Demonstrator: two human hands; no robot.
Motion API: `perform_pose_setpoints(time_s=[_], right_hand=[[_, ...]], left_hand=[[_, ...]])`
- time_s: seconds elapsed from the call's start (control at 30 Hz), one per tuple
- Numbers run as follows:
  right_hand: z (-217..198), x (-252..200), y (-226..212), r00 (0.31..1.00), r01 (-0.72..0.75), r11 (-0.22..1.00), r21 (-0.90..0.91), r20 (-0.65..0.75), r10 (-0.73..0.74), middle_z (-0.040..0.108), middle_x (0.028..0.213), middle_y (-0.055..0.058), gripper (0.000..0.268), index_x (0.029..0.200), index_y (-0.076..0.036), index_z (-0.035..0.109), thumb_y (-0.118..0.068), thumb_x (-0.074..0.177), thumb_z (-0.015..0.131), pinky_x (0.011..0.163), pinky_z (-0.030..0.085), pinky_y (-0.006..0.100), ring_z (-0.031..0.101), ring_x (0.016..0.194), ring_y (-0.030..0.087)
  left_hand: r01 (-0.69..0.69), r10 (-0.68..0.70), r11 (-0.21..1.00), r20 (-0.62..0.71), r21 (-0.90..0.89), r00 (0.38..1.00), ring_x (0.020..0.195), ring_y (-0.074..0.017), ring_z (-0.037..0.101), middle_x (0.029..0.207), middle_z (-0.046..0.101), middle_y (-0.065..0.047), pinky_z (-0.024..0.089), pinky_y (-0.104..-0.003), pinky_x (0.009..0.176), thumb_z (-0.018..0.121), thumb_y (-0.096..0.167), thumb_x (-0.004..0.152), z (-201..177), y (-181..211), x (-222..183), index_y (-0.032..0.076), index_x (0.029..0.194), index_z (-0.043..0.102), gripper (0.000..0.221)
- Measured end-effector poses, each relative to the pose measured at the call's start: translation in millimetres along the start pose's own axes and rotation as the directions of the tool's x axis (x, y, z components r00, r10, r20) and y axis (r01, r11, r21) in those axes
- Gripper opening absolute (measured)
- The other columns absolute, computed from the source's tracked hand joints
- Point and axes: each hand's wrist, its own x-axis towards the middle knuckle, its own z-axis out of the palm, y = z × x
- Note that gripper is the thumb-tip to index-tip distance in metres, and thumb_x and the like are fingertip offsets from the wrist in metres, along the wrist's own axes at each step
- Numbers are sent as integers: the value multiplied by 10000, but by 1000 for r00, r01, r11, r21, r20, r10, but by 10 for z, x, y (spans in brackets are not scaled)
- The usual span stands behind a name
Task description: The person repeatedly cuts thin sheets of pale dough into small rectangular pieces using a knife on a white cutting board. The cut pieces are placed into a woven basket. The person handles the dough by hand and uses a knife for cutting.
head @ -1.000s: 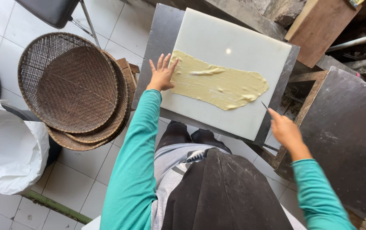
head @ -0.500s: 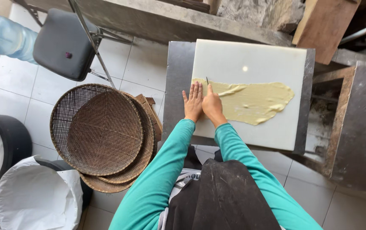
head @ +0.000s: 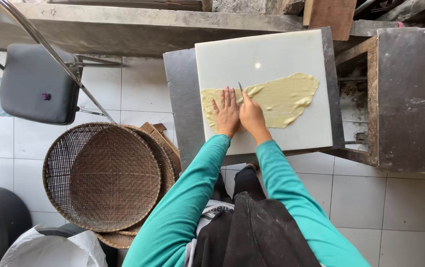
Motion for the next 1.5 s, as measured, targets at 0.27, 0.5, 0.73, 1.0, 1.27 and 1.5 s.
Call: perform_pose_setpoints(time_s=[0.27, 0.5, 0.73, 1.0, 1.27, 1.5], right_hand=[[-109, -1779, 48, 952, -225, 938, -264, 143, 269, 641, 1021, 261, 697, 1586, -174, 378, -100, 916, 555, 755, 537, 586, 664, 838, 486], [-557, -509, 425, 985, -171, 983, 60, -21, 172, 680, 945, 324, 501, 1484, -15, 501, -101, 991, 505, 764, 536, 523, 674, 870, 474], [-425, -679, 684, 981, -182, 962, -201, 29, 192, 661, 962, 310, 651, 1564, -92, 377, -107, 942, 567, 724, 505, 599, 644, 841, 515], [-1002, -1108, 1011, 988, -19, 991, 129, -148, 39, 665, 1153, 325, 498, 1459, -4, 478, -41, 966, 535, 759, 566, 497, 704, 905, 442], [-1147, 1, 1041, 939, -338, 941, -30, 57, 339, 690, 951, 328, 521, 1501, -37, 475, -131, 990, 512, 785, 528, 529, 678, 898, 469], [-1338, -1947, 1117, 979, -188, 963, -193, 43, 199, 684, 1145, 269, 638, 1549, -110, 407, -90, 931, 567, 795, 548, 511, 685, 935, 459]], left_hand=[[5, -1, 996, -49, 88, 999, 1608, -218, 97, 1737, 145, -61, -36, -569, 1272, 401, 335, 1068, 158, 7, 65, 134, 1659, 197, 656], [-17, 18, 1000, -39, 8, 999, 1607, -221, 115, 1734, 145, -70, -42, -585, 1261, 431, 330, 1037, 192, 551, -1, 133, 1652, 212, 682], [-53, 54, 998, -13, 28, 998, 1597, -214, 131, 1721, 172, -40, -14, -577, 1272, 420, 352, 1043, 344, 852, 67, 154, 1643, 241, 657], [-48, 48, 998, 12, 30, 999, 1610, -234, 108, 1738, 141, -58, -24, -580, 1268, 420, 335, 1035, 452, 1201, 159, 131, 1655, 206, 687], [-68, 71, 990, -20, 121, 997, 1608, -178, 131, 1741, 154, -6, 2, -573, 1277, 391, 323, 1061, 738, 1550, 297, 184, 1662, 209, 644], [-63, 63, 996, -7, 56, 998, 1599, -223, 130, 1726, 163, -66, 31, -544, 1281, 435, 293, 1038, 660, 1534, 273, 173, 1648, 240, 651]])
